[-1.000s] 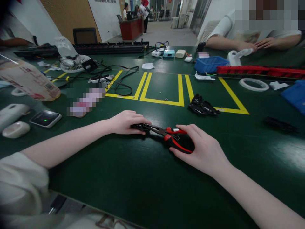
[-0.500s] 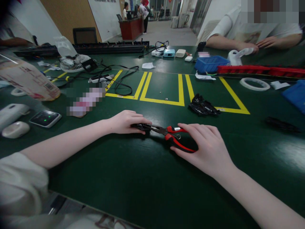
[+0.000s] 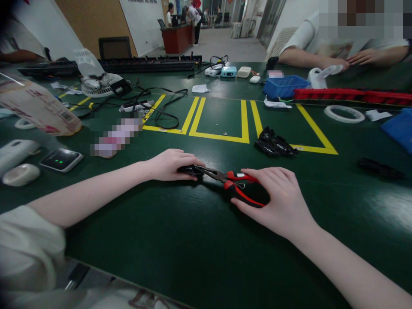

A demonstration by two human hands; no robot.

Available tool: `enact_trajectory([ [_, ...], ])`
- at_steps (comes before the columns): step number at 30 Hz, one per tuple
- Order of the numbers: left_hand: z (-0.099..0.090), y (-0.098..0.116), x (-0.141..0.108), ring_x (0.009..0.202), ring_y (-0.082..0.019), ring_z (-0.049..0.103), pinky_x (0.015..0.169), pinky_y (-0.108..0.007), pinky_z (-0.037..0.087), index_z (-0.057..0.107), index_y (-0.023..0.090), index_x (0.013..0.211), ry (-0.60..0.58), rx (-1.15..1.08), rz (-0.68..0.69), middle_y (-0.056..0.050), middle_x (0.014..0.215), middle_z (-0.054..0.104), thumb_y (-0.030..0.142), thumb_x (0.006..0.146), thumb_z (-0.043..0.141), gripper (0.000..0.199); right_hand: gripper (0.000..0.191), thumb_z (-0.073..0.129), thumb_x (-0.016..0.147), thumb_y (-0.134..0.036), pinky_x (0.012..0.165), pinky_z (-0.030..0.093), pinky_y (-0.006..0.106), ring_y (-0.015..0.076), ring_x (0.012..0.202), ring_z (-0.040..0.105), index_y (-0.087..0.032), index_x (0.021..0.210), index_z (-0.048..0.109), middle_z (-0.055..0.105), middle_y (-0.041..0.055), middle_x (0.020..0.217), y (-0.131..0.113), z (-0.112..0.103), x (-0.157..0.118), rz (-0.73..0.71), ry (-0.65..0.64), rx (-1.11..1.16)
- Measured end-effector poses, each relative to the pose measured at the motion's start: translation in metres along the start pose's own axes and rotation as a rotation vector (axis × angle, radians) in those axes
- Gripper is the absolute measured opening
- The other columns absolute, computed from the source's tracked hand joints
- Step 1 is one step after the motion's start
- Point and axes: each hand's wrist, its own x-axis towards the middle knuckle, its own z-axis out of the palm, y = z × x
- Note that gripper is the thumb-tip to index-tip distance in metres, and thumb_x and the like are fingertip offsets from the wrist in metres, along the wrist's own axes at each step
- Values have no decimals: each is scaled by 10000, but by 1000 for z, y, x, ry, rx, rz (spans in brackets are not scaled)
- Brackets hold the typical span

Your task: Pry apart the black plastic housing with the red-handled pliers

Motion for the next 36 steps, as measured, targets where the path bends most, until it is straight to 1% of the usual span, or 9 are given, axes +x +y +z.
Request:
enact_trajectory([
  [3,0,0,0,842,-157,676,740,-267,452,587,216,1242,-8,5,-6,-43,1097,714,438,944,600,371,552,665,804,-559,914,440,603,359,1029,652,-343,1295,537,708,75,1136,-1,0,-1,27,-30,45],
  [6,0,1,0,829,-154,673,745,-267,449,586,218,1239,-10,18,-8,-40,1098,714,438,946,599,366,560,670,794,-567,910,438,616,367,1015,654,-347,1293,545,712,68,1128,-2,0,0,21,-32,53],
  [11,0,2,0,871,-163,674,747,-264,446,583,209,1252,7,54,6,-52,1085,706,436,941,604,385,539,673,802,-560,895,441,585,346,974,655,-292,1256,560,721,89,1078,-2,-3,1,-25,-37,1],
  [16,0,1,0,858,-157,666,753,-266,448,564,213,1281,-10,60,14,-55,1085,696,446,947,589,407,536,672,804,-546,900,441,562,342,959,662,-235,1234,592,729,108,1037,-4,-6,1,-84,23,-46],
  [21,-2,1,0,838,-163,650,744,-272,448,573,195,1254,-11,40,19,-52,1043,679,481,930,602,433,520,661,795,-574,909,433,607,365,975,666,-303,1234,595,732,91,1053,-6,-6,2,-50,10,-12],
  [24,-3,0,0,892,-182,637,735,-272,446,581,187,1256,-12,28,32,-73,1050,653,482,937,584,435,515,657,797,-579,912,433,621,367,969,670,-310,1231,590,732,92,1052,-6,-6,2,-52,4,-8],
  [31,-6,0,2,1018,-227,600,873,-340,437,586,202,1267,-37,58,28,-110,1204,615,542,905,606,497,520,653,793,-584,918,430,631,371,963,674,-326,1241,604,736,83,1023,-5,-6,1,-33,-17,11],
  [34,-16,8,-2,1106,-243,587,949,-376,420,570,195,1279,22,97,94,-116,1260,611,562,893,610,534,524,646,793,-597,921,428,634,371,966,673,-314,1232,611,735,86,1028,-4,-7,1,-25,-25,-9],
  [36,-22,17,-10,1024,-201,619,934,-361,433,628,238,1160,69,108,173,-61,1147,663,510,936,567,358,522,646,797,-592,923,428,628,368,971,670,-302,1230,608,734,89,1034,-4,-7,1,-24,-29,-24],
])
